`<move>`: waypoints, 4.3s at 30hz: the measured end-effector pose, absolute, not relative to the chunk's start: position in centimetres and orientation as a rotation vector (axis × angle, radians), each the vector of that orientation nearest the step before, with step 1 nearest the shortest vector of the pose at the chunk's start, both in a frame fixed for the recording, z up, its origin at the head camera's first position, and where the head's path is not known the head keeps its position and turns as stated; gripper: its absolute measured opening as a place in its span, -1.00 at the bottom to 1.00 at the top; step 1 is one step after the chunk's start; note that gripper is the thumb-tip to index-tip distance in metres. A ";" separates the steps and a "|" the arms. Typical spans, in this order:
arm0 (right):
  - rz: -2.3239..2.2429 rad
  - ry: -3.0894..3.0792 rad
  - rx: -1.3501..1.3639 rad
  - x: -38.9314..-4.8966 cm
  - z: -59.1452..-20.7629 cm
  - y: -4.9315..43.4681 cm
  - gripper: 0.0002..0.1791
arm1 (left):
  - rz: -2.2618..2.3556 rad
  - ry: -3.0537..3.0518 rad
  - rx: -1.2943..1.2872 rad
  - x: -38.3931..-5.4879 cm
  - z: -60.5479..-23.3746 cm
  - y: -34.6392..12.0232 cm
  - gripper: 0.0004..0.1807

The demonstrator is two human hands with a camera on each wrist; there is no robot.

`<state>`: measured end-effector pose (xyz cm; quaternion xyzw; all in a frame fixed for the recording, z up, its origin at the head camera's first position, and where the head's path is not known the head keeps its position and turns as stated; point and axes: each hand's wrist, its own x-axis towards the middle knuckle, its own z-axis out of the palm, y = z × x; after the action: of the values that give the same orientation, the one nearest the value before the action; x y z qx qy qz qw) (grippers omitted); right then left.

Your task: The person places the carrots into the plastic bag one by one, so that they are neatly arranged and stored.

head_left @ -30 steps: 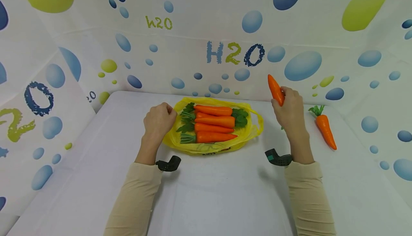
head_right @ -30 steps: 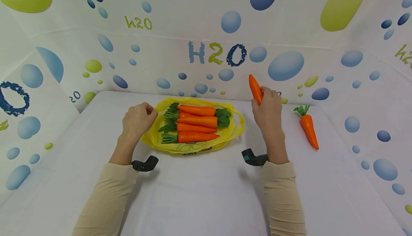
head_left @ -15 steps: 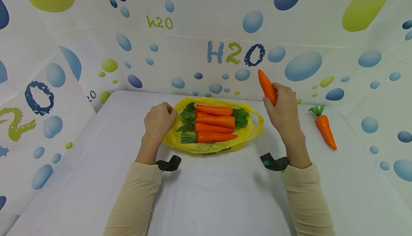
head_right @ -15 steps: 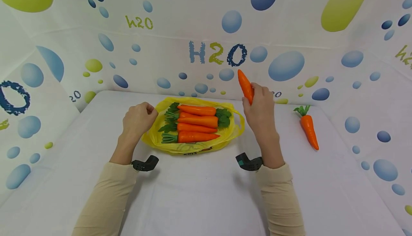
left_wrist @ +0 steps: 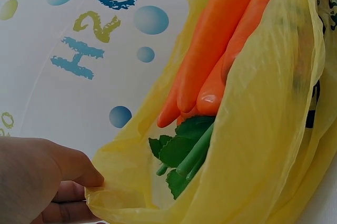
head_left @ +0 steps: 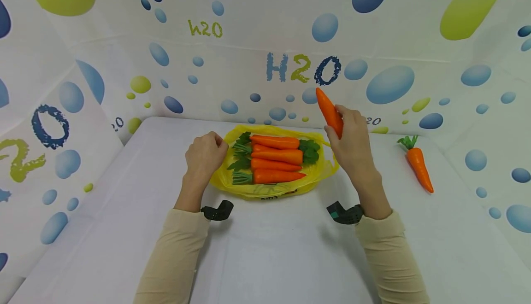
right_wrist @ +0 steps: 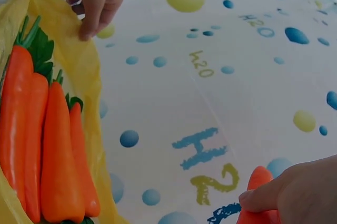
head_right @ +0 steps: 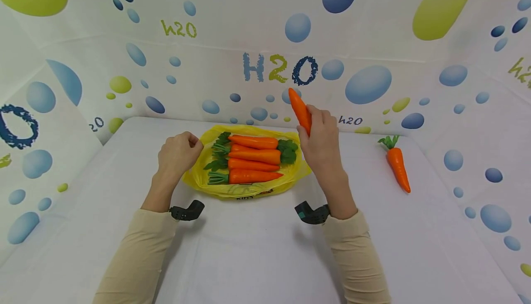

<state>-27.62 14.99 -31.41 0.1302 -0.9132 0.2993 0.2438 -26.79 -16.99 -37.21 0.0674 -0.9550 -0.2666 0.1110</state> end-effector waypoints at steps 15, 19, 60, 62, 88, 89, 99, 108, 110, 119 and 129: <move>0.732 -2.406 0.612 -27.1 -33.0 11.8 -0.43 | -0.796 -2.801 0.192 -26.7 -37.0 -17.0 -0.67; 0.699 -2.407 0.654 -27.2 -33.6 11.1 -0.43 | -0.791 -2.799 0.191 -26.7 -37.1 -17.1 -0.67; 0.363 -2.764 0.868 -27.4 -38.1 7.7 -0.62 | -0.793 -2.809 0.208 -26.6 -36.8 -17.1 -0.67; 0.357 -2.777 0.893 -27.4 -38.2 7.7 -0.63 | -0.794 -2.808 0.205 -26.5 -36.8 -17.1 -0.66; 0.184 -2.888 0.930 -27.5 -38.1 8.4 -0.69 | -0.794 -2.788 0.191 -26.5 -37.0 -17.0 -0.66; 0.179 -2.884 0.935 -27.5 -38.2 8.3 -0.70 | -0.794 -2.788 0.190 -26.6 -37.0 -17.0 -0.66; 0.145 -2.917 0.932 -27.6 -37.8 8.5 -0.57 | -0.794 -2.793 0.189 -26.6 -37.0 -17.1 -0.66; 0.257 -2.924 0.872 -27.8 -36.8 9.3 -0.50 | -0.792 -2.800 0.191 -26.6 -36.9 -17.1 -0.65; 0.296 -2.931 0.850 -27.9 -36.6 9.5 -0.49 | -0.793 -2.800 0.192 -26.6 -36.9 -17.1 -0.65; 0.383 -2.921 0.796 -28.4 -35.6 11.0 -0.48 | -0.798 -2.794 0.194 -26.7 -37.0 -17.1 -0.66; 0.450 -2.909 0.718 -28.7 -34.8 12.4 -0.45 | -0.794 -2.800 0.190 -26.7 -37.0 -17.1 -0.65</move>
<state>-28.74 12.42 -34.81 0.2365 -0.9586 0.1483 0.0560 -26.72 -17.10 -37.02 0.0646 -0.9540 -0.2705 0.1121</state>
